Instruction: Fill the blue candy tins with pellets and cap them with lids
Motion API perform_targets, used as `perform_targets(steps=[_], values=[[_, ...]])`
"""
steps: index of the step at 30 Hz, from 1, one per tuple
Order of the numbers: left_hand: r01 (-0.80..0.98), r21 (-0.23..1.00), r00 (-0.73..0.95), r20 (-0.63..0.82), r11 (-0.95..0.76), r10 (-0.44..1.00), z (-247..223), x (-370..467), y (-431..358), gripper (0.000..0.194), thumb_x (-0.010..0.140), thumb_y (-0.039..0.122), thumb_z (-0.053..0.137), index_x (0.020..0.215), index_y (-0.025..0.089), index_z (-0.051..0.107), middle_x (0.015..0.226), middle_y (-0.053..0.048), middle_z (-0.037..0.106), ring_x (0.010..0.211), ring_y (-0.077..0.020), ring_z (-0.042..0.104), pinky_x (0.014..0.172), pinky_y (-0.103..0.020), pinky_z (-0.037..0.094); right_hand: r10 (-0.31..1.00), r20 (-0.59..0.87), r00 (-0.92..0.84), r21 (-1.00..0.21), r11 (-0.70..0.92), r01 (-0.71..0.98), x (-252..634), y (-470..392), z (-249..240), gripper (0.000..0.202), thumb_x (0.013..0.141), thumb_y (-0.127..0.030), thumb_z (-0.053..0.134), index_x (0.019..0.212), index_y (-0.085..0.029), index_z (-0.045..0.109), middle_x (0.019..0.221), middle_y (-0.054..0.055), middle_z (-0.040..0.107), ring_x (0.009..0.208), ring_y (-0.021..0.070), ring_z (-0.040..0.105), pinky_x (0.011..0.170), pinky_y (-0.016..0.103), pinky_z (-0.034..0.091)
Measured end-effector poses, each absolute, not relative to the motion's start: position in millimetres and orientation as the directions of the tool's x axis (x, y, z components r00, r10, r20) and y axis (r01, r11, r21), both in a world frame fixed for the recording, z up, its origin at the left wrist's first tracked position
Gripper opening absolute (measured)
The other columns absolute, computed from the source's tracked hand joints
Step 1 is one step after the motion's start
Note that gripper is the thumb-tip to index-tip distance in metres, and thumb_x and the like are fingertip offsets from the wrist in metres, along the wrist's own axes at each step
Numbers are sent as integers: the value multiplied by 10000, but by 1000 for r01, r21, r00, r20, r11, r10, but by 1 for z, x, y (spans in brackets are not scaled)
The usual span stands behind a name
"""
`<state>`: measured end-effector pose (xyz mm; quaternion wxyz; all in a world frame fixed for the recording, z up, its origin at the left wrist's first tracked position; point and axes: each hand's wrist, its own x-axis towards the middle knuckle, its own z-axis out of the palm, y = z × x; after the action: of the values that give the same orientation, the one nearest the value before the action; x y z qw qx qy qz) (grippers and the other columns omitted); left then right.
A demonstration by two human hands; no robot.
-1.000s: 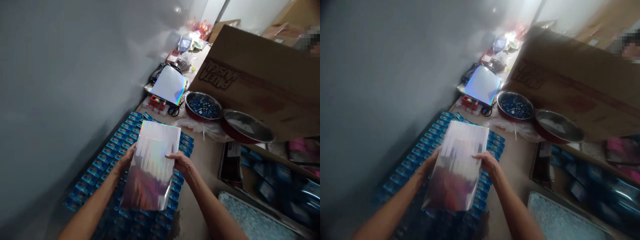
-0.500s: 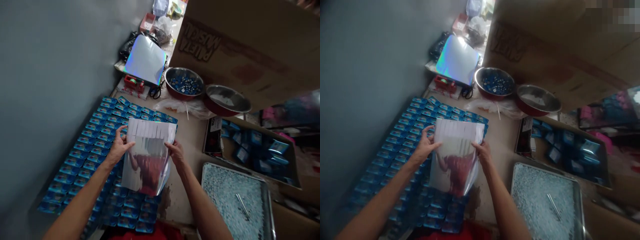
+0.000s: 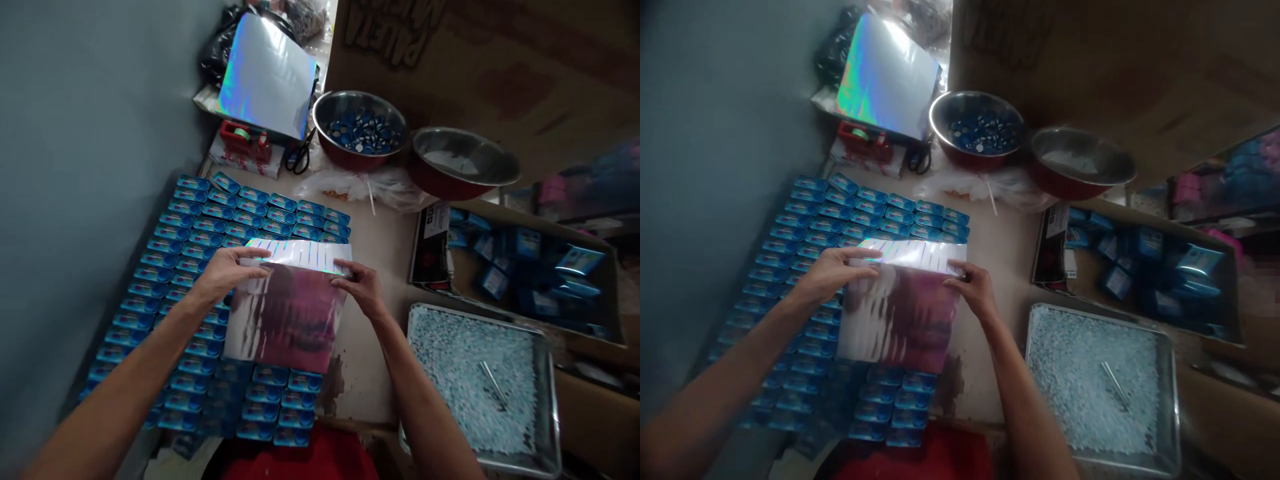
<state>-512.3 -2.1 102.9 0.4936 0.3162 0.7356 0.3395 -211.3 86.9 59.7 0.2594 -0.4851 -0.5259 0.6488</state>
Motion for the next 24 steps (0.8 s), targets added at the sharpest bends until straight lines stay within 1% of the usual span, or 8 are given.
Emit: perform_targets(steps=[4, 7, 10, 13, 15, 17, 21, 24], values=[[251, 808, -416, -408, 533, 813, 114, -503, -13, 348, 668, 401, 836, 958, 209, 818, 897, -66, 747, 848, -233, 675, 755, -329, 544, 939, -173, -296, -934, -62, 351, -206, 80, 81, 242, 742, -403, 824, 916, -235, 810, 855, 43, 690, 791, 193, 618, 748, 329, 505], [567, 746, -440, -85, 350, 894, 150, -497, -24, 246, 766, 483, 761, 836, 255, 822, 959, -78, 685, 962, -261, 636, 910, -411, 514, 947, -23, -322, -905, 117, 409, -200, 77, 117, 180, 819, -410, 763, 801, -231, 782, 937, 63, 661, 903, 208, 603, 777, 319, 486], [760, 622, -338, 128, 190, 932, 194, -495, -32, 263, 822, 526, 707, 768, 287, 806, 1137, -73, 647, 1148, -292, 576, 1032, -437, 452, 841, -211, -498, -939, -33, 343, -187, 88, 152, 272, 898, -466, 674, 845, -204, 725, 787, 29, 641, 723, 164, 573, 638, 274, 434], [656, 714, -208, -139, 244, 968, 201, -493, -33, 271, 859, 506, 659, 809, 279, 799, 993, -33, 724, 916, -229, 660, 808, -332, 523, 662, -397, -636, -883, -86, 461, -179, 106, 162, 350, 940, -508, 599, 859, -185, 707, 652, -8, 594, 594, 137, 507, 577, 264, 361], [542, 751, -186, -330, 377, 925, 173, -491, -30, 268, 854, 471, 652, 825, 248, 799, 818, -15, 746, 760, -203, 666, 694, -292, 501, 641, -421, -642, -771, 120, 625, -185, 114, 152, 358, 939, -499, 603, 817, -186, 726, 702, 20, 650, 666, 165, 557, 648, 286, 374], [458, 774, -199, -389, 437, 899, 132, -486, -28, 260, 819, 441, 672, 803, 212, 793, 796, -23, 762, 772, -211, 677, 689, -278, 488, 683, -349, -642, -582, 379, 720, -204, 114, 134, 317, 946, -482, 613, 890, -205, 758, 846, 64, 720, 832, 221, 607, 777, 332, 382], [315, 814, -279, -412, 488, 868, 74, -477, -31, 291, 791, 461, 704, 839, 187, 791, 834, -37, 774, 819, -214, 678, 729, -267, 484, 617, -107, -780, -388, 696, 604, -259, 93, 90, 299, 981, -444, 594, 1182, -252, 704, 1078, 93, 726, 1074, 273, 554, 966, 410, 305], [205, 806, -350, -470, 556, 810, 68, -474, -38, 309, 754, 478, 751, 814, 178, 788, 804, -40, 763, 765, -202, 661, 682, -256, 469, 515, -120, -849, -439, 740, 510, -287, 83, 60, 183, 1000, -364, 583, 1028, -268, 735, 942, 41, 723, 949, 234, 547, 922, 387, 294]])
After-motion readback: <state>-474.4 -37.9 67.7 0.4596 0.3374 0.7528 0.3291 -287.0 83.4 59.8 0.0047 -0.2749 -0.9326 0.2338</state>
